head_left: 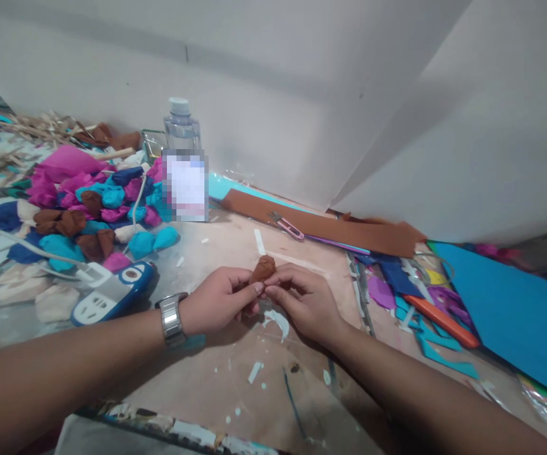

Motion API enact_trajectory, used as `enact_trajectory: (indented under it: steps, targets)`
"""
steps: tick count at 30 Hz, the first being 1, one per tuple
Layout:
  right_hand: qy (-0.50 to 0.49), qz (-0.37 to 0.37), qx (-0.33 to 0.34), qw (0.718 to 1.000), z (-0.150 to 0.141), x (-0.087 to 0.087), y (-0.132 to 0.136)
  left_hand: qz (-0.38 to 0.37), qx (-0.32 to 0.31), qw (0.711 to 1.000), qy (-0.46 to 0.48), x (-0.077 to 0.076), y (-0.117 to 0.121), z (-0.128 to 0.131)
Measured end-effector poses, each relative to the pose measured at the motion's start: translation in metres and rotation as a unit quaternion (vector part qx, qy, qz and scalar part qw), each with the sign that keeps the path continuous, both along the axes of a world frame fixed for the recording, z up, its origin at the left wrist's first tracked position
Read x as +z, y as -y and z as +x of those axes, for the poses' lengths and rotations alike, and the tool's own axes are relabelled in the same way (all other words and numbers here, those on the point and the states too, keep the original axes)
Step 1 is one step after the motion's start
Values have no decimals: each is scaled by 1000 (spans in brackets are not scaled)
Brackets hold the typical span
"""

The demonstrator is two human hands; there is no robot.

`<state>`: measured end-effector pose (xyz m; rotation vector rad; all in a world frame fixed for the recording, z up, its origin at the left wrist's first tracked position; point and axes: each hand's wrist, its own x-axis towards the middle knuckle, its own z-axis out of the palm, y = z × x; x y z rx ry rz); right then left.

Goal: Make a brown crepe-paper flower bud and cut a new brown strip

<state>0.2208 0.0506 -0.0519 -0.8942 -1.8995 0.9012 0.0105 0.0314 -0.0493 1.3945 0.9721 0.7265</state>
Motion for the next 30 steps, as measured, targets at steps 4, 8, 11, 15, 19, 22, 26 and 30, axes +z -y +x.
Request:
enact_trajectory:
  steps: [4,8,11,15,19,22,26,30]
  targets:
    - [-32,-68,-12,997,-2,-2,4,74,4,996,-40,-2,2,-1]
    - [-79,-141,-22,987,-3,-5,6,121,-1,989,-82,0,4,-2]
    - [-88,-158,-26,983,-3,-5,6,139,-7,985,-97,3,6,-2]
    - [-92,-159,-26,983,-4,-2,7,117,-21,991,-61,3,7,-1]
    - [-127,-193,-32,972,-6,-3,9,111,-12,992,-67,3,6,0]
    - [-169,-218,-33,961,-8,-4,9,121,-11,989,-80,5,5,1]
    - [-194,-260,12,946,-10,-3,8,131,1,987,-92,6,4,1]
    - [-173,-252,8,952,-11,0,8,136,33,986,-93,5,4,0]
